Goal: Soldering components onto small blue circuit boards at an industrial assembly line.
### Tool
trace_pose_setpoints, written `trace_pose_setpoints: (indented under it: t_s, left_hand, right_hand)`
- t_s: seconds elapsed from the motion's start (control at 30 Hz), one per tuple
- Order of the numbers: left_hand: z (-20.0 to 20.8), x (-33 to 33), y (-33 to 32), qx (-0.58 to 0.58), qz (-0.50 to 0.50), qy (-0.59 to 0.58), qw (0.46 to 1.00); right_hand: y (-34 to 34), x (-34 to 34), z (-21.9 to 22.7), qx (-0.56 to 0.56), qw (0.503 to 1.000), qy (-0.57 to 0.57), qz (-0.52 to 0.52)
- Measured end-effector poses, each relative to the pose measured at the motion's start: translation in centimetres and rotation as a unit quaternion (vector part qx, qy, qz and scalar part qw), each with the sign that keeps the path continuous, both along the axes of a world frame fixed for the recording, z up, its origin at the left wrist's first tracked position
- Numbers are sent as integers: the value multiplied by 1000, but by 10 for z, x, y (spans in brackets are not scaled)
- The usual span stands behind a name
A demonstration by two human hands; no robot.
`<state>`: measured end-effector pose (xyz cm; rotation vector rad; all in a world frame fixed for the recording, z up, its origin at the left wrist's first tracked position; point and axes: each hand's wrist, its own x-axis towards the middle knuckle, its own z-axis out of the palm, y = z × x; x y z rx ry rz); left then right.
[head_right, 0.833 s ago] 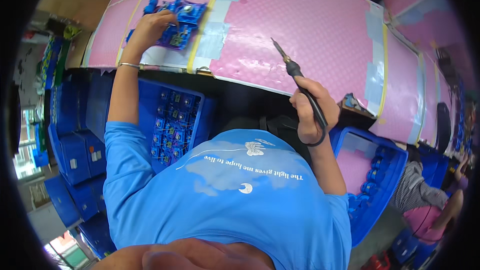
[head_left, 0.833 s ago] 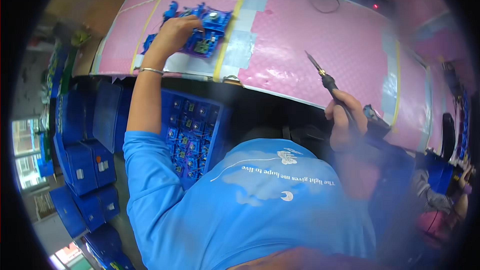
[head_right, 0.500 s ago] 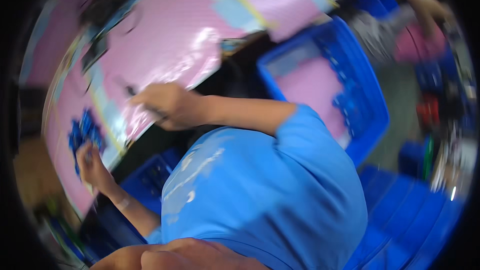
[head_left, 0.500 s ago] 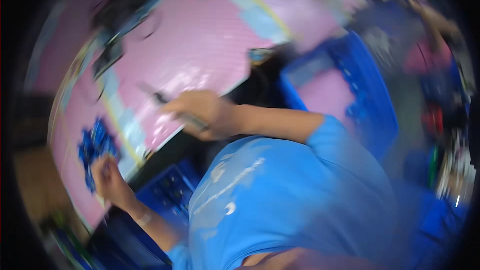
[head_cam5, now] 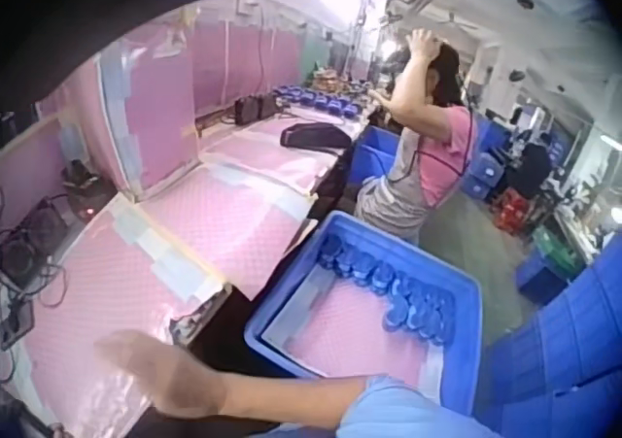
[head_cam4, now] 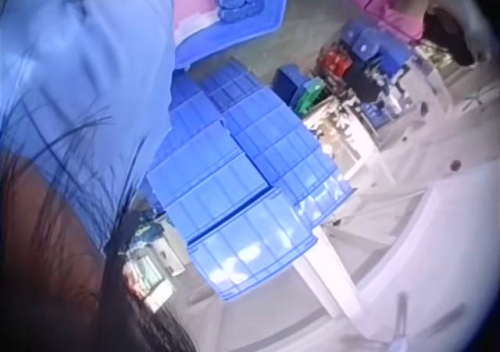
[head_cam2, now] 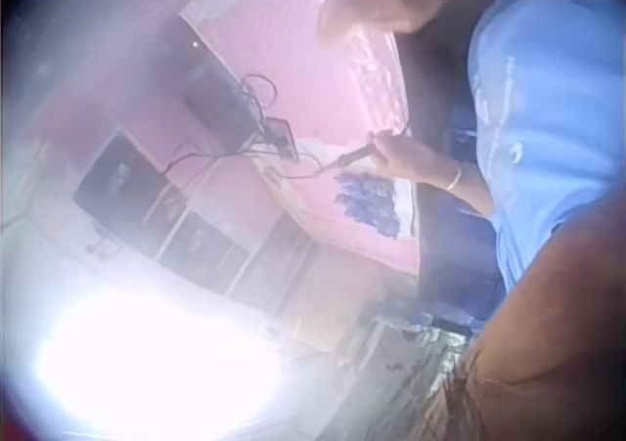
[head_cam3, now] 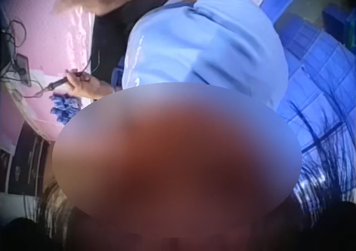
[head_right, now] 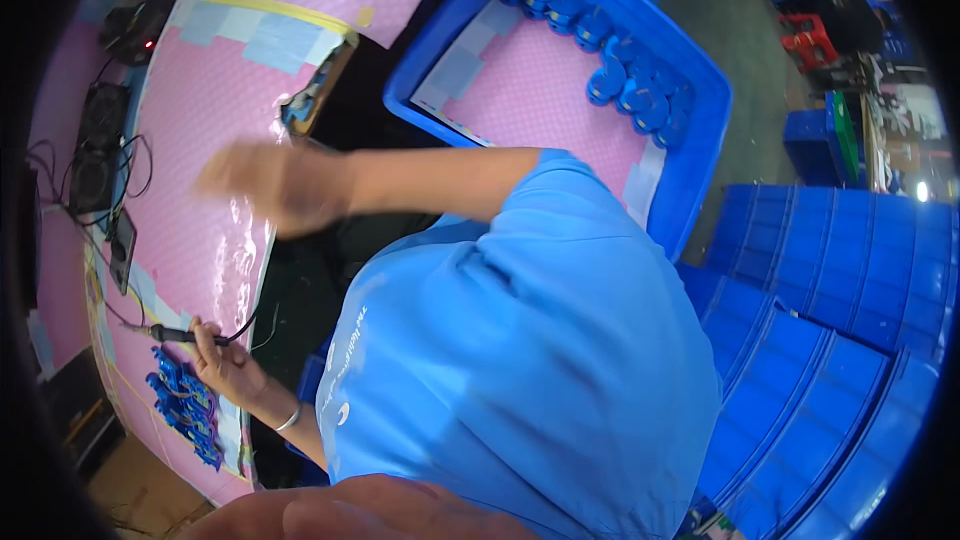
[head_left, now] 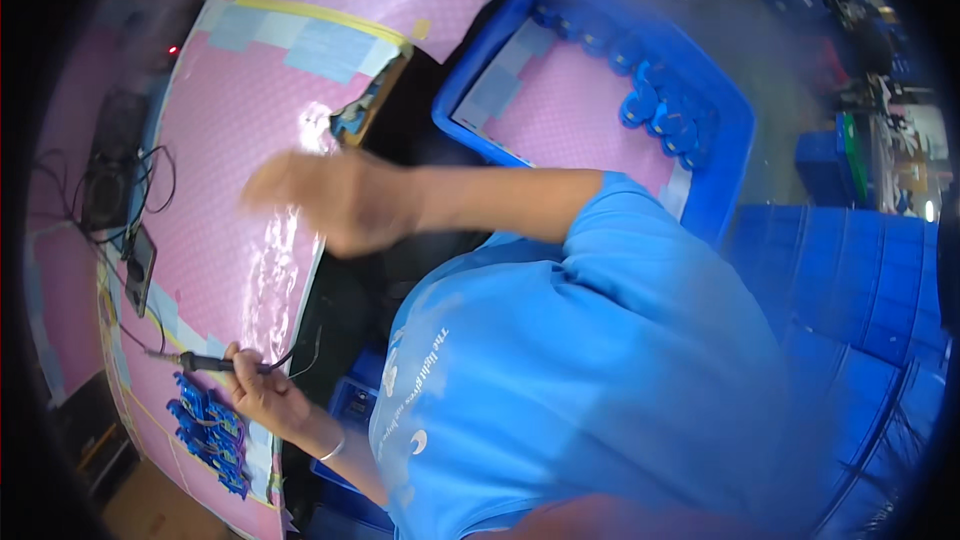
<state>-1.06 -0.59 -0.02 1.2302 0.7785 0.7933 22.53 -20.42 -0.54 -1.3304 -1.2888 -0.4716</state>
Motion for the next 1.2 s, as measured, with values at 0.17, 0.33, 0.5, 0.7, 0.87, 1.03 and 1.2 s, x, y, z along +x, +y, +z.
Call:
trace_pose_setpoints:
  t_s: [0.17, 0.33, 0.5, 0.7, 0.87, 1.03, 1.2]
  left_hand:
    - [-22, -5, 41, 41, 27, 20, 999]
    - [-34, 0, 45, 72, 49, 34, 996]
    - [-37, -2, 43, 62, 67, 46, 995]
    - [-40, -14, 41, 41, 36, -17, 998]
    - [-45, -17, 41, 46, 34, -28, 998]
    - [-51, -19, 41, 21, 17, -64, 998]
    - [-55, -19, 43, 9, -4, -65, 998]
  right_hand:
    - [-188, 109, -77, -82, 885, 59, -455]
    - [-384, 113, -177, -320, 588, 182, -720]
    - [-404, 99, -165, -336, 349, 424, -765]
    - [-414, 116, -143, -414, 230, 573, -669]
    - [-410, 112, -126, -465, 258, 588, -609]
    - [-417, 102, -160, -507, 300, 540, -601]
    - [-386, 82, -133, -496, 371, 509, -597]
